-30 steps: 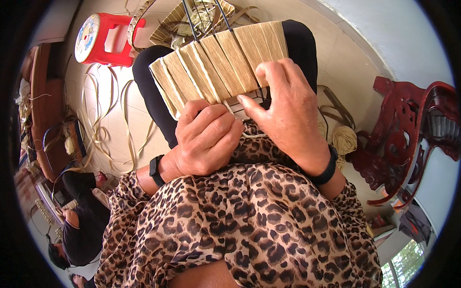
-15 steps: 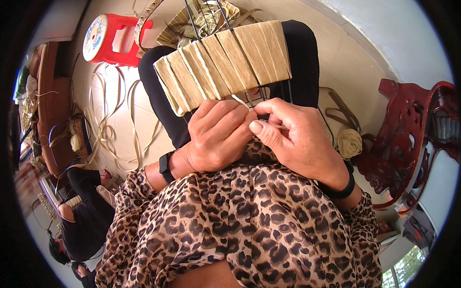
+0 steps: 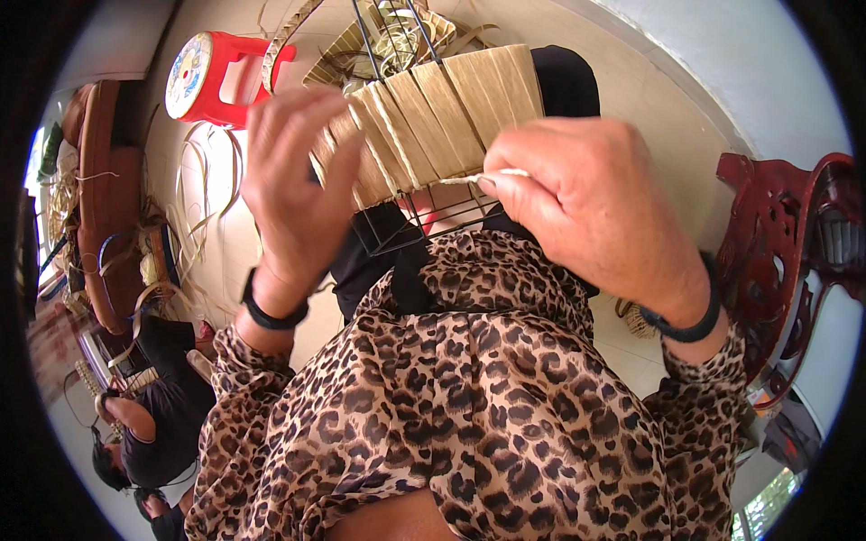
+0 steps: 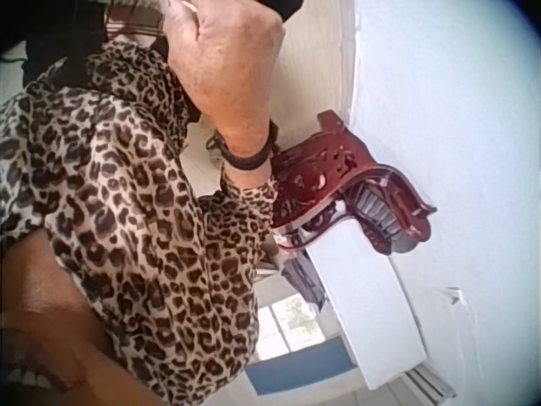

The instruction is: The person weaves a white rope through the wooden slats of a partially constructed basket by hand, pulling the rope through various openings and tying knots.

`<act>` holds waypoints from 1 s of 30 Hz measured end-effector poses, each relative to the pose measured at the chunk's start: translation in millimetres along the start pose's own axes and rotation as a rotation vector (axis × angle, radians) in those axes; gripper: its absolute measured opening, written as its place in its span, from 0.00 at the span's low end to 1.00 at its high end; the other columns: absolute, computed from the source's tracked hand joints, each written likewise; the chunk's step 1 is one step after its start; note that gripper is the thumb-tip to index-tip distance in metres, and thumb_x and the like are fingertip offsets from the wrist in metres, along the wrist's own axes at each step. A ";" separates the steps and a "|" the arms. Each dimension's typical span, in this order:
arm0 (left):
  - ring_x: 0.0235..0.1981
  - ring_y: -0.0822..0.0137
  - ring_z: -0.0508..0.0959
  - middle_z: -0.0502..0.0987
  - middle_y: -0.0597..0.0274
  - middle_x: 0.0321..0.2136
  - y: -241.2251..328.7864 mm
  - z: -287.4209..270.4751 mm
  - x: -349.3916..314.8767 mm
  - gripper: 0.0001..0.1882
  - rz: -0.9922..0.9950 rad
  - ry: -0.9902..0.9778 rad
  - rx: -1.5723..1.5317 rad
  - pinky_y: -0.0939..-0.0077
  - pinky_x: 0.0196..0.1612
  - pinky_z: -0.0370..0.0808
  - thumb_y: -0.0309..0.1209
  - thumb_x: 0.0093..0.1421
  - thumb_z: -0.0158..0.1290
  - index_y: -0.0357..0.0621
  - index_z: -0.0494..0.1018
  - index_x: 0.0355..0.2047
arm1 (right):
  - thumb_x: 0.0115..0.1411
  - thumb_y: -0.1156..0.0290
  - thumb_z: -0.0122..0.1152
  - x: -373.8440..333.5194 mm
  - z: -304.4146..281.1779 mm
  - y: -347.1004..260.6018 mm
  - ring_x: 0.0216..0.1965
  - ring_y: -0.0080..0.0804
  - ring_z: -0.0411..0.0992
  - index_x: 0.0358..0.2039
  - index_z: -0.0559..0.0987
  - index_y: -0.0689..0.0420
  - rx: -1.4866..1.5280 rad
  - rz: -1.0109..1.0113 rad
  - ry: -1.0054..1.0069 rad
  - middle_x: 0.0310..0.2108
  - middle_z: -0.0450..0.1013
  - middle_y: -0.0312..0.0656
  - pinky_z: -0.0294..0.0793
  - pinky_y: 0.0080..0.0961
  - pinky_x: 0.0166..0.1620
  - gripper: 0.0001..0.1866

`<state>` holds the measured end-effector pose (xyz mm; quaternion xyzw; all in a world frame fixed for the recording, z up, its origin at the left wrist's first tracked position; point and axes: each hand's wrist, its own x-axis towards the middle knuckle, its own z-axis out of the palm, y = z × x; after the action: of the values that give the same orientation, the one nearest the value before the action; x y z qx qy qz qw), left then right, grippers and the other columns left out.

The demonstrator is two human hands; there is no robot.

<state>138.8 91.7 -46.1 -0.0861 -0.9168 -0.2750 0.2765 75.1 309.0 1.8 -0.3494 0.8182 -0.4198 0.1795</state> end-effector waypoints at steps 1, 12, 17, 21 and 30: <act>0.37 0.57 0.69 0.73 0.56 0.31 -6.9 -1.7 6.8 0.11 -0.032 -0.008 0.046 0.67 0.39 0.68 0.23 0.42 0.54 0.39 0.73 0.30 | 0.49 0.77 0.58 6.1 -4.7 -0.4 0.17 0.31 0.65 0.22 0.73 0.62 -0.087 -0.075 -0.031 0.16 0.67 0.42 0.62 0.23 0.21 0.03; 0.25 0.76 0.75 0.77 0.62 0.25 -27.9 5.1 24.6 0.12 -0.521 -0.492 -0.245 0.82 0.31 0.71 0.30 0.53 0.51 0.39 0.74 0.37 | 0.47 0.77 0.61 35.7 -16.7 0.7 0.15 0.23 0.61 0.21 0.74 0.61 -0.151 -0.295 -0.101 0.15 0.65 0.37 0.58 0.19 0.19 0.04; 0.22 0.79 0.74 0.77 0.64 0.23 -30.3 5.4 38.5 0.12 -0.634 -0.543 -0.273 0.83 0.28 0.71 0.32 0.53 0.52 0.37 0.75 0.34 | 0.47 0.76 0.62 48.5 -25.3 -2.9 0.15 0.20 0.59 0.21 0.74 0.60 -0.191 -0.274 -0.128 0.15 0.64 0.36 0.56 0.19 0.19 0.05; 0.21 0.78 0.74 0.77 0.65 0.23 -36.3 8.3 45.4 0.11 -0.745 -0.620 -0.339 0.84 0.27 0.71 0.31 0.53 0.53 0.37 0.76 0.32 | 0.48 0.75 0.61 59.1 -23.5 -2.5 0.15 0.19 0.58 0.20 0.74 0.60 -0.185 -0.303 -0.144 0.15 0.63 0.35 0.55 0.19 0.19 0.05; 0.26 0.73 0.77 0.77 0.61 0.26 -54.8 5.2 53.1 0.10 -1.004 -0.732 -0.880 0.83 0.33 0.74 0.28 0.51 0.55 0.35 0.76 0.32 | 0.48 0.75 0.60 78.9 -12.8 -15.3 0.17 0.18 0.59 0.21 0.74 0.61 -0.191 -0.262 -0.152 0.15 0.63 0.34 0.57 0.18 0.21 0.05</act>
<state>75.3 49.2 -45.3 0.1533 -0.6849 -0.6618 -0.2634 19.5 253.0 21.7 -0.4993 0.7859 -0.3324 0.1506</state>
